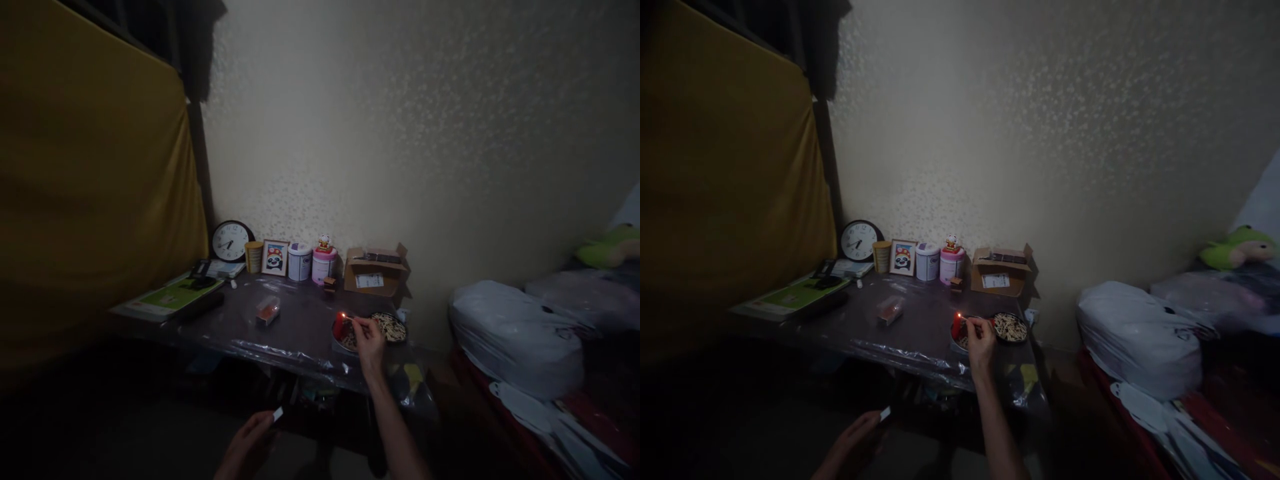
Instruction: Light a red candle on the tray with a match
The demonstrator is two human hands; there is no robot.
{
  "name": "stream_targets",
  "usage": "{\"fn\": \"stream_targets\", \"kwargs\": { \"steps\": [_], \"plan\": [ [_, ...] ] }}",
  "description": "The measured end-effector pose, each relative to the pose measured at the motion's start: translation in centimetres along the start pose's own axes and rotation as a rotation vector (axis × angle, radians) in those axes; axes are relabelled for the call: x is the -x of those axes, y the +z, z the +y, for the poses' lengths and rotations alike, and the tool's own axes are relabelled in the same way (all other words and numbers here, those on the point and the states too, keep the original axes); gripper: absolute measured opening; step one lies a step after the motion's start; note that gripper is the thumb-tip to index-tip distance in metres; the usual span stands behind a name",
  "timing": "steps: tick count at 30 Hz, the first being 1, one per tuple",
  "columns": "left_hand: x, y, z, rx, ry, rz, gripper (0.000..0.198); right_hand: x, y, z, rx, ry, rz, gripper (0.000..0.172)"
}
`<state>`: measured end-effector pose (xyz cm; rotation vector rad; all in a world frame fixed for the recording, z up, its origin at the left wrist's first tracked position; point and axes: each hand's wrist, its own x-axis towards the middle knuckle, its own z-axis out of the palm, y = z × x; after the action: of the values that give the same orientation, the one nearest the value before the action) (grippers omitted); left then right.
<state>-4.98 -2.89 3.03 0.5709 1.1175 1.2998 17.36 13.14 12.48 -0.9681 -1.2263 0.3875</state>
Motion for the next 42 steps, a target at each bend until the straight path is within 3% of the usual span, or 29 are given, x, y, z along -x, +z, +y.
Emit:
{"fn": "stream_targets", "kwargs": {
  "steps": [6, 10, 13, 18, 30, 42],
  "plan": [
    [-0.6, -0.3, -0.5, 0.106, -0.072, -0.039, 0.031, -0.4, 0.4, 0.4, 0.055, -0.021, -0.023, 0.024],
    [-0.9, -0.3, -0.5, 0.132, -0.037, -0.015, 0.032, -0.6, 0.6, 0.5, 0.083, -0.024, -0.023, 0.025],
    [-0.7, -0.1, -0.1, 0.097, -0.013, -0.056, 0.034, -0.6, 0.8, 0.6, 0.099, -0.025, -0.028, 0.024],
    [-0.1, 0.2, 0.6, 0.001, -0.073, -0.008, 0.041, -0.7, 1.0, 0.7, 0.12, -0.029, -0.032, 0.023],
    [0.5, 0.5, 0.7, 0.115, -0.031, -0.03, 0.03, -0.8, 1.4, 1.1, 0.122, -0.047, -0.043, 0.022],
    [0.0, 0.6, 0.6, 0.067, -0.041, -0.02, 0.036, -0.8, 1.4, 0.9, 0.129, -0.055, -0.041, 0.023]
  ]
}}
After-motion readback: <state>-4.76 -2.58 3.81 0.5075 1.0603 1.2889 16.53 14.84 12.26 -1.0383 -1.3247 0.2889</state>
